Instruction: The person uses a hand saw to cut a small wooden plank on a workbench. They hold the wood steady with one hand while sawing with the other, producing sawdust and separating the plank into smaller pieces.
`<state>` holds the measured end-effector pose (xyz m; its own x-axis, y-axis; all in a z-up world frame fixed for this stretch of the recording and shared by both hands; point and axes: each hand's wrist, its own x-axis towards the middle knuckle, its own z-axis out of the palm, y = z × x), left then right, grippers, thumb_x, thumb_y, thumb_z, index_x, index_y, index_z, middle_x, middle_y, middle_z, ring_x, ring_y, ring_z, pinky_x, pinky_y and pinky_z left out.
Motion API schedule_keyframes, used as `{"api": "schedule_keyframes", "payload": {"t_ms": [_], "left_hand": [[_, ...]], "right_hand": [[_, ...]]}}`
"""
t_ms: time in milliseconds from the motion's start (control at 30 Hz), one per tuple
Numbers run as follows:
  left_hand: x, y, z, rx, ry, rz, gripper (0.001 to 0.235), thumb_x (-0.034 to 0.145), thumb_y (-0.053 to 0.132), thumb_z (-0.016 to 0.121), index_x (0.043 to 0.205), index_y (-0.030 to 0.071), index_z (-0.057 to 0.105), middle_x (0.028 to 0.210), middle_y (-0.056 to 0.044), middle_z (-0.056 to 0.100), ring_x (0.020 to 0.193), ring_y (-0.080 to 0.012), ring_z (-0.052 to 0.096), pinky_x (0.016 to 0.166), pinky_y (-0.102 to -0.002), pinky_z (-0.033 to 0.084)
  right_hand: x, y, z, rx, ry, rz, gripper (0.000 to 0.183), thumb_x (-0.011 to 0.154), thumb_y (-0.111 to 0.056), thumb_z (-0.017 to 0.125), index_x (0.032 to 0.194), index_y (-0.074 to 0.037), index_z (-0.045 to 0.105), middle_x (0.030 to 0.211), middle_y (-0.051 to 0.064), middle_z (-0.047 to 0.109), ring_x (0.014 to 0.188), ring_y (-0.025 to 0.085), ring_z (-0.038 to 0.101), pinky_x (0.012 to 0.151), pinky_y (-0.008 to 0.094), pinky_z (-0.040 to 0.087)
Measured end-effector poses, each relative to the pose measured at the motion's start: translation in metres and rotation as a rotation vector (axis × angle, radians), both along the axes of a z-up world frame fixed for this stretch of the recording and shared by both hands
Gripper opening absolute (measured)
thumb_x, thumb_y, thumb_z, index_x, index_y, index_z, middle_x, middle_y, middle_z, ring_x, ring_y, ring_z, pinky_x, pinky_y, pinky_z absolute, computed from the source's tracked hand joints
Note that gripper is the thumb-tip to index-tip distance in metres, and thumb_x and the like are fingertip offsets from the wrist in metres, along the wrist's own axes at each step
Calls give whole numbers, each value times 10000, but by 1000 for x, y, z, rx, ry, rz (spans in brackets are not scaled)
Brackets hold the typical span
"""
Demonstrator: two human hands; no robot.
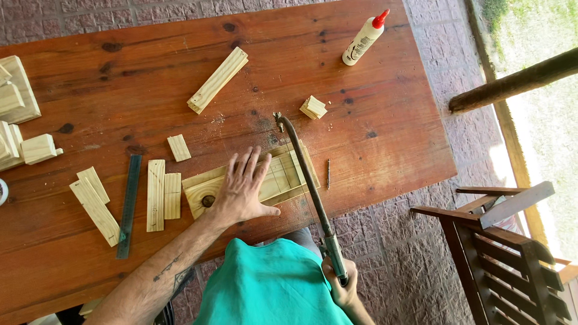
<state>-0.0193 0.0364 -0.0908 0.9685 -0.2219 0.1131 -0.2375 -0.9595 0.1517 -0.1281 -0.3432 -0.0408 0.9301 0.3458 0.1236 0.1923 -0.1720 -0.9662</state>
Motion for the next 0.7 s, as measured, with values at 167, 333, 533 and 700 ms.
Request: {"api": "schedule_keyframes", "payload": {"t_ms": [167, 333, 533, 700], "left_hand": [[1, 2, 16, 52, 12, -28, 1814, 602, 1159, 859, 1892, 93, 160, 1892, -345, 277, 1683, -476, 398, 1371, -661, 332], [3, 4, 19, 64, 38, -55, 1732, 704, 1129, 816, 1912, 131, 79, 1879, -362, 292, 1635, -469, 441, 1327, -647, 382], [1, 2, 11, 6, -86, 17, 1403, 968, 1107, 278, 1848, 13, 289, 1885, -280, 379, 1675, -435, 474, 1354, -661, 401], [-2, 3, 24, 14, -139, 14, 1217, 1071, 982, 380, 1832, 33, 363, 1814, -265, 497, 1558, -404, 571, 1264, -623, 493]], "right_hand": [[5, 8, -6, 53, -47, -13, 435, 1117, -286, 652, 722, -142, 540, 681, 0, 550, 564, 142, 471, 532, 350, 376], [40, 18, -59, 180, 2, 32, 350, 1094, -120, 638, 760, -202, 569, 673, -55, 584, 514, 69, 449, 456, 272, 371], [44, 27, -52, 85, -112, 32, 349, 1120, -240, 578, 776, -225, 526, 650, -67, 540, 491, 72, 419, 431, 293, 379], [-15, -8, -18, 16, -12, -86, 435, 1113, -365, 682, 750, -161, 559, 695, -15, 531, 592, 123, 466, 556, 336, 390]]}}
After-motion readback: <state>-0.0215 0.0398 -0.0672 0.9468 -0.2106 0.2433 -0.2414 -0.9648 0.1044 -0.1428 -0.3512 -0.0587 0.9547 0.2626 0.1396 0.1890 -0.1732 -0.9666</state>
